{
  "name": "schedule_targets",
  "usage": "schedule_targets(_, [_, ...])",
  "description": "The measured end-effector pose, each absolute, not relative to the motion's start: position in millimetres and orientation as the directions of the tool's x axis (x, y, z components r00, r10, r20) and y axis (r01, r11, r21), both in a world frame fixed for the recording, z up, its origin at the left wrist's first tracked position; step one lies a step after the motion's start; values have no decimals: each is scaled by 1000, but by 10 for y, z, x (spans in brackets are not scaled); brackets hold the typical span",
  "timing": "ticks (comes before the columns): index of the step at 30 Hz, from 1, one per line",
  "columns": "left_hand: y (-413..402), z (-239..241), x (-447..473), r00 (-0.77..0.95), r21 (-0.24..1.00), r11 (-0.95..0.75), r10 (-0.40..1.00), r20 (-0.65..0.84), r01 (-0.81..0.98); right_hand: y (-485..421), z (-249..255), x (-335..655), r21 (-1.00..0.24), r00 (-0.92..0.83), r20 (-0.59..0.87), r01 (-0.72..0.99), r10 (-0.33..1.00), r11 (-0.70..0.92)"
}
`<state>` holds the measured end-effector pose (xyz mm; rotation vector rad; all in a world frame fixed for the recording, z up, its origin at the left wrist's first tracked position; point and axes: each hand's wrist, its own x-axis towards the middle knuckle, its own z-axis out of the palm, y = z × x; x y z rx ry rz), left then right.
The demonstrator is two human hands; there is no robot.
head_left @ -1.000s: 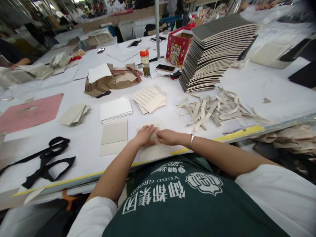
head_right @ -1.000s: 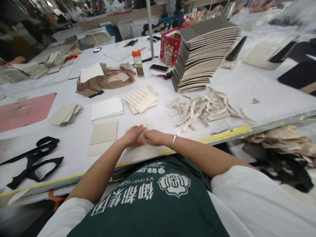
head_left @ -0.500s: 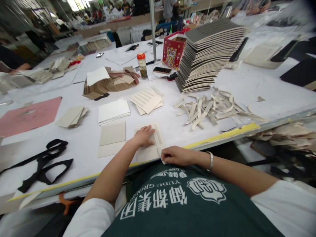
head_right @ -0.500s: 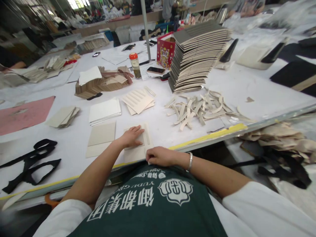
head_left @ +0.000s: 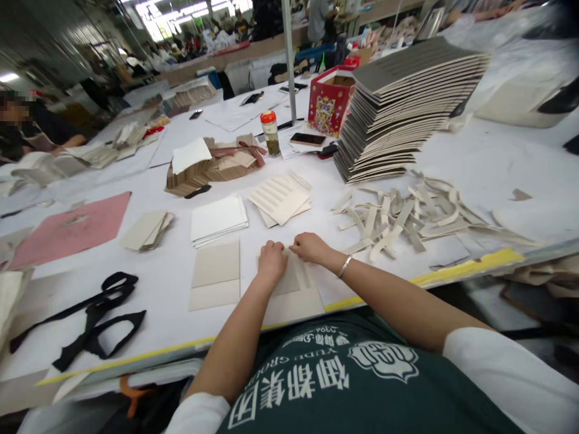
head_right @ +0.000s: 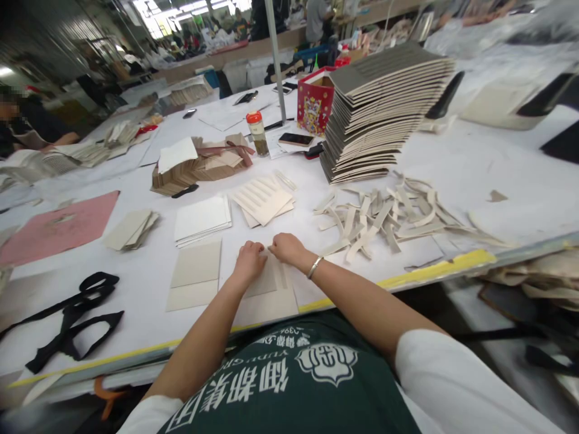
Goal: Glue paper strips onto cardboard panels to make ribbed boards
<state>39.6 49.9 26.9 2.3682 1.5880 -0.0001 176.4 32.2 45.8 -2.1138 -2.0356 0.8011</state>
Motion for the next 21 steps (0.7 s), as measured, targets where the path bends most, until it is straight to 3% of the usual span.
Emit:
schedule_targets(5, [767,279,425,414,289,-334,863,-288,897,574,410,1677,-472,-64,-539,849,840,-238])
schedule_targets(10, [986,276,480,496,332,-382,770,-401,862,561,401,1711,-521,-25,-616,762,787,-384])
schedule_targets(16, [764,316,370,604,389,-483,736,-305,785,520,360,1685,-529,14,-587,750,809,-397])
schedule_targets(19, [675,302,323,577,410,-465,790,-208,785,519,338,1689,-539,5,-551,761,834,-360])
schedule_targets(21, [702,284,344,532,388,-426,817,-225,818,518,329,1692,-551,-5,-560,749,829,-368])
